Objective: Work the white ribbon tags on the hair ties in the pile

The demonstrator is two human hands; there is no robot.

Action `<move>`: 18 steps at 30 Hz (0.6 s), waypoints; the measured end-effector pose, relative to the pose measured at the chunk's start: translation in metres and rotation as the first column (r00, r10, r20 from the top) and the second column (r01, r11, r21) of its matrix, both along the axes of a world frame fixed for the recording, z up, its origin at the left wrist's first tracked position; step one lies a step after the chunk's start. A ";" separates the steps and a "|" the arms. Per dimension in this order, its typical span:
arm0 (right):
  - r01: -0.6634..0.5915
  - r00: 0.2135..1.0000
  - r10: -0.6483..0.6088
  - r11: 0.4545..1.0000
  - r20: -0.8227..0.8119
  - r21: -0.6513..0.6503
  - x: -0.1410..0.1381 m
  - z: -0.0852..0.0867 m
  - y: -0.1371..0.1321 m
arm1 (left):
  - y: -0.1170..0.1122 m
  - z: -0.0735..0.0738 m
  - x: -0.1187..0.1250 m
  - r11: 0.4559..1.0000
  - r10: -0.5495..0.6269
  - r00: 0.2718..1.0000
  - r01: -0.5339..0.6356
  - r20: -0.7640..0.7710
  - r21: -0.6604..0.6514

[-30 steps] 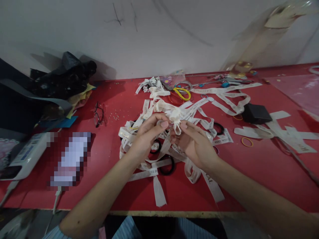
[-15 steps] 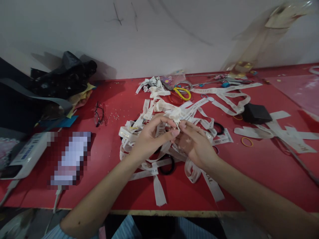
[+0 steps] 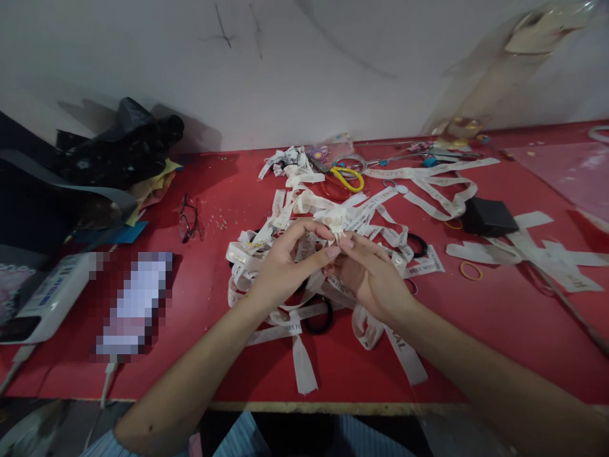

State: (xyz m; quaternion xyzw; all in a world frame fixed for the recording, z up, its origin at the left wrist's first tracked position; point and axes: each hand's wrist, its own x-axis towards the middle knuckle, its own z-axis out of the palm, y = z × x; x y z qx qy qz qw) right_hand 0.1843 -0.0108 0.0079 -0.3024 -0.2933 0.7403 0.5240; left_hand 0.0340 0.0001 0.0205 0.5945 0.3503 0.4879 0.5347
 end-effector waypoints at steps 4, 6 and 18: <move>-0.033 0.999 0.033 0.999 0.020 0.004 0.001 -0.001 -0.001 | 0.001 -0.001 0.000 1.000 0.004 1.000 -0.004 0.011 -0.015; -0.039 0.999 0.038 0.999 0.019 0.012 0.001 -0.001 -0.001 | 0.001 -0.001 0.000 1.000 0.003 1.000 -0.003 0.016 -0.017; -0.024 0.999 0.023 1.000 0.027 0.019 0.002 0.000 -0.001 | 0.002 0.001 0.000 0.999 0.036 0.999 -0.035 -0.020 0.030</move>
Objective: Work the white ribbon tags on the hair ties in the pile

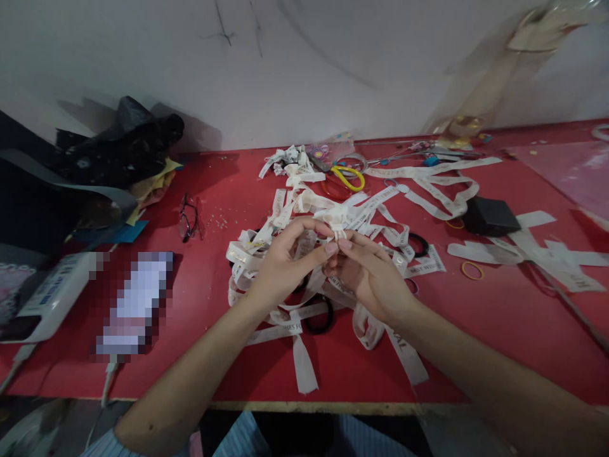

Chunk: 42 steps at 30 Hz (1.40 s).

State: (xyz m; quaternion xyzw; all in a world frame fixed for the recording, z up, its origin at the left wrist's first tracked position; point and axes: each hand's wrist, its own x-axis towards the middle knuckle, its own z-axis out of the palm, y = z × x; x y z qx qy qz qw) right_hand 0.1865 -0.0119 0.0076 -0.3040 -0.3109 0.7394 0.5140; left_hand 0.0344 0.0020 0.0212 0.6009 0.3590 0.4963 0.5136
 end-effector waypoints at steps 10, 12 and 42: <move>-0.001 0.999 0.001 1.000 0.044 0.007 0.000 0.001 0.001 | -0.002 0.003 0.001 0.990 -0.081 0.989 0.095 0.126 -0.104; -0.007 0.999 0.006 1.000 0.042 0.009 0.000 0.001 0.001 | -0.002 0.003 0.002 0.988 -0.086 0.987 0.102 0.137 -0.112; -0.024 0.999 0.024 1.000 0.027 -0.019 -0.002 0.001 0.000 | -0.002 0.004 0.003 0.984 -0.099 0.984 0.120 0.150 -0.133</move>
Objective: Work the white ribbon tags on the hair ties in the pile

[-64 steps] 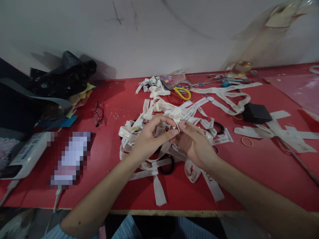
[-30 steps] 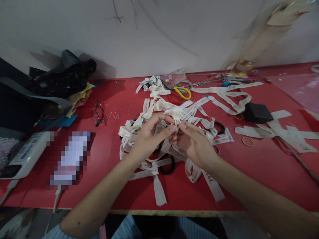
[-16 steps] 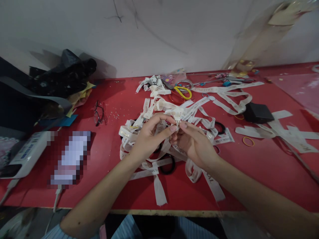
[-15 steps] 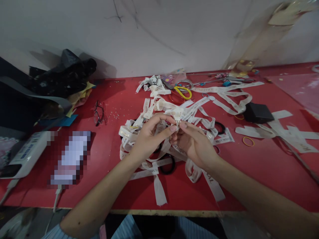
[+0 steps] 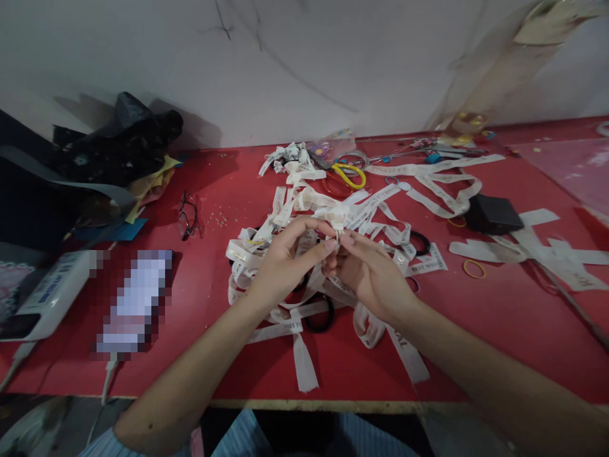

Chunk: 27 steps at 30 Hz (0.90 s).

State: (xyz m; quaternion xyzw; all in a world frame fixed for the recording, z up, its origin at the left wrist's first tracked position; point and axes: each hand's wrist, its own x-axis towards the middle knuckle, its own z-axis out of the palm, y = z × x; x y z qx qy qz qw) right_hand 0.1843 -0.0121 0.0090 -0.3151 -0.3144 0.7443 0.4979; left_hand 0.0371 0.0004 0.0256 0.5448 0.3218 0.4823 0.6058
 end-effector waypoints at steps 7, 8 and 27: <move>-0.020 0.998 0.020 1.000 -0.058 -0.003 0.000 -0.001 0.000 | -0.003 0.002 0.000 1.000 -0.010 1.000 0.010 -0.001 -0.030; -0.017 0.998 0.017 1.000 -0.064 -0.006 0.000 -0.001 0.000 | -0.003 0.002 0.000 0.999 -0.011 1.000 0.011 0.002 -0.031; -0.034 0.997 0.033 0.999 -0.073 -0.020 0.000 -0.002 -0.001 | -0.003 0.001 -0.001 0.999 -0.024 1.000 0.024 -0.020 -0.030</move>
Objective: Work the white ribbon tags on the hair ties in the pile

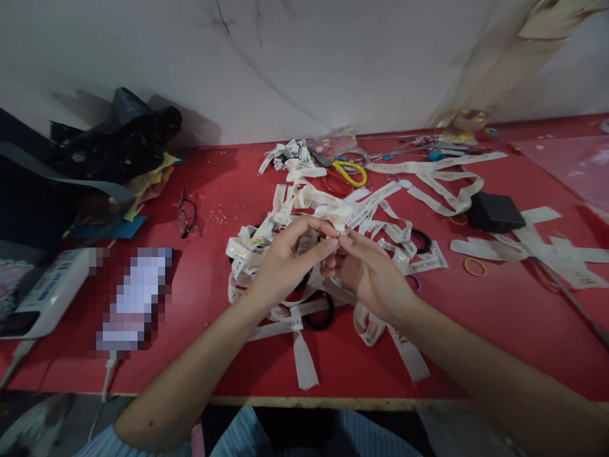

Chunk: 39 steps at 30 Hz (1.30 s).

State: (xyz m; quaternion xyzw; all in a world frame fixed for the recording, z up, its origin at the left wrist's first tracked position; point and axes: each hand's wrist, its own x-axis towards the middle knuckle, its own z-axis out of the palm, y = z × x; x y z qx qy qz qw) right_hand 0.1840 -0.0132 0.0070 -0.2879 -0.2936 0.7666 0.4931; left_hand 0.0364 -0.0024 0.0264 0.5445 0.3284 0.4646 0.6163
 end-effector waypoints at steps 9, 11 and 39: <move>0.001 1.000 -0.001 1.000 -0.001 -0.004 -0.001 0.000 0.000 | -0.001 -0.001 0.000 1.000 0.013 1.000 -0.013 -0.007 -0.004; 0.002 1.000 -0.002 1.000 0.001 -0.008 -0.001 0.000 0.000 | -0.001 -0.001 0.000 1.000 0.005 1.000 -0.005 -0.004 0.003; 0.008 1.000 -0.007 1.000 0.021 -0.014 -0.001 0.001 -0.001 | -0.001 0.001 0.000 1.000 -0.010 1.000 0.010 -0.004 0.010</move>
